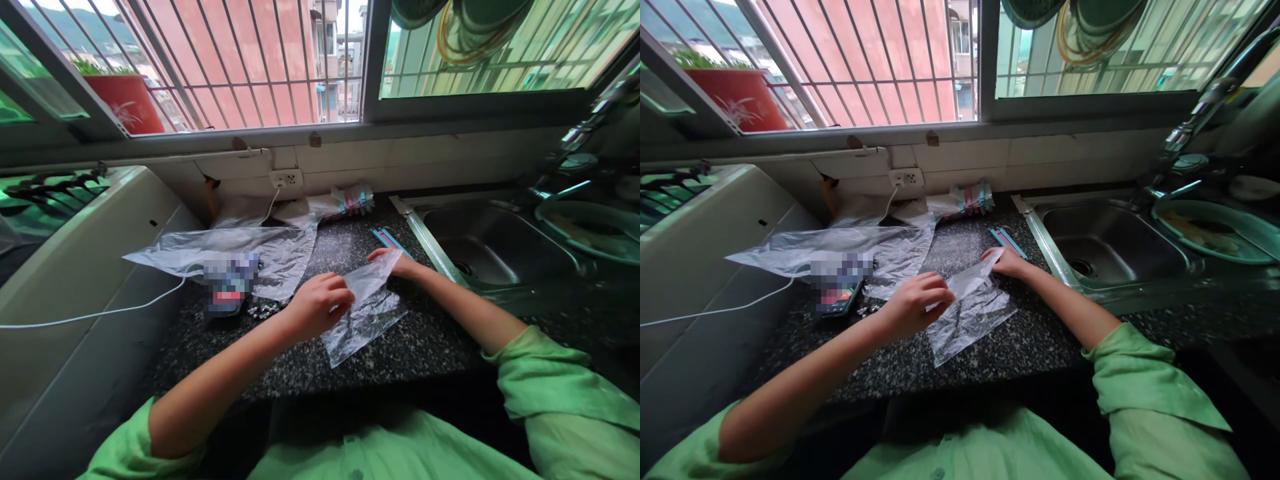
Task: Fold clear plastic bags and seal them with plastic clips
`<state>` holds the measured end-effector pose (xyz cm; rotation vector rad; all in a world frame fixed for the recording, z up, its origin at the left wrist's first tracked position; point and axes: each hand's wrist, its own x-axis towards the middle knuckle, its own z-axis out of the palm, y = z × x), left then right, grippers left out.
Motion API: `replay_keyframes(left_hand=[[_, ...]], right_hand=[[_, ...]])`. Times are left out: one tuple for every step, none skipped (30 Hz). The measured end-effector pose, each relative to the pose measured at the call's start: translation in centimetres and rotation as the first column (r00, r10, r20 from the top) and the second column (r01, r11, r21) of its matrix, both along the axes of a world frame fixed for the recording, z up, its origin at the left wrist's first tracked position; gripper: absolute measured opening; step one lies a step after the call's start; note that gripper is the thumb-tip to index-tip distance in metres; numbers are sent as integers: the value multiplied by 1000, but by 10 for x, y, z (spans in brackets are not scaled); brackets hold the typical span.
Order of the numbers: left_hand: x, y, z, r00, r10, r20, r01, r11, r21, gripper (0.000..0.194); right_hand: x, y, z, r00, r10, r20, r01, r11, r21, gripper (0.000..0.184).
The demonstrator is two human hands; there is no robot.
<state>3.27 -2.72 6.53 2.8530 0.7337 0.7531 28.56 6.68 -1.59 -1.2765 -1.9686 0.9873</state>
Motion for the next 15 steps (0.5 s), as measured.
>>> replay_keyframes(left_hand=[[2, -4, -5, 999, -4, -33, 5, 1000, 10, 16], [4, -8, -11, 998, 2, -68, 0, 1000, 24, 16], [6, -12, -18, 994, 15, -108, -11, 999, 39, 17], [9, -16, -25, 988, 38, -152, -29, 998, 56, 18], [12, -20, -33, 978, 53, -200, -39, 997, 73, 19], [15, -25, -41, 966, 54, -251, -35, 996, 81, 20], [18, -30, -48, 955, 46, -293, -24, 997, 80, 19], [21, -35, -55, 946, 35, -322, -13, 998, 69, 19], [24, -40, -61, 942, 18, -335, -2, 999, 48, 18], [26, -44, -66, 945, -3, -328, 10, 1000, 20, 16], [26, -47, -69, 954, -18, -299, 16, 1000, -10, 17], [26, -47, -71, 968, -17, -250, 9, 999, -35, 21], [24, -45, -72, 982, 7, -186, -18, 998, -53, 25], [20, -41, -71, 992, 55, -114, -63, 996, -66, 28], [14, -35, -70, 990, 131, -48, -135, 988, -76, 25]], right_hand=[[-1, 0, -1, 1000, 10, 6, -10, 1000, -8, 19], [-2, 1, -1, 1000, 17, 17, -17, 1000, -12, 16], [-3, 1, -2, 999, 18, 34, -17, 1000, -6, 14], [-3, 1, -2, 999, 11, 48, -11, 1000, 5, 11], [-4, 1, -3, 998, -1, 62, 0, 1000, 22, 9], [-4, 1, -4, 997, -17, 76, 13, 999, 42, 7], [-4, 1, -4, 995, -32, 89, 27, 998, 64, 6], [-4, 0, -4, 994, -46, 102, 38, 996, 86, 7], [-4, -1, -4, 992, -58, 115, 46, 993, 107, 8], [-4, -2, -4, 990, -68, 126, 52, 991, 126, 10], [-4, -4, -4, 988, -76, 137, 56, 988, 142, 11], [-4, -5, -4, 986, -82, 145, 59, 986, 155, 11], [-4, -6, -4, 985, -87, 152, 62, 984, 167, 11], [-3, -8, -4, 983, -92, 156, 64, 982, 176, 11], [-3, -9, -4, 983, -96, 158, 66, 981, 183, 12]])
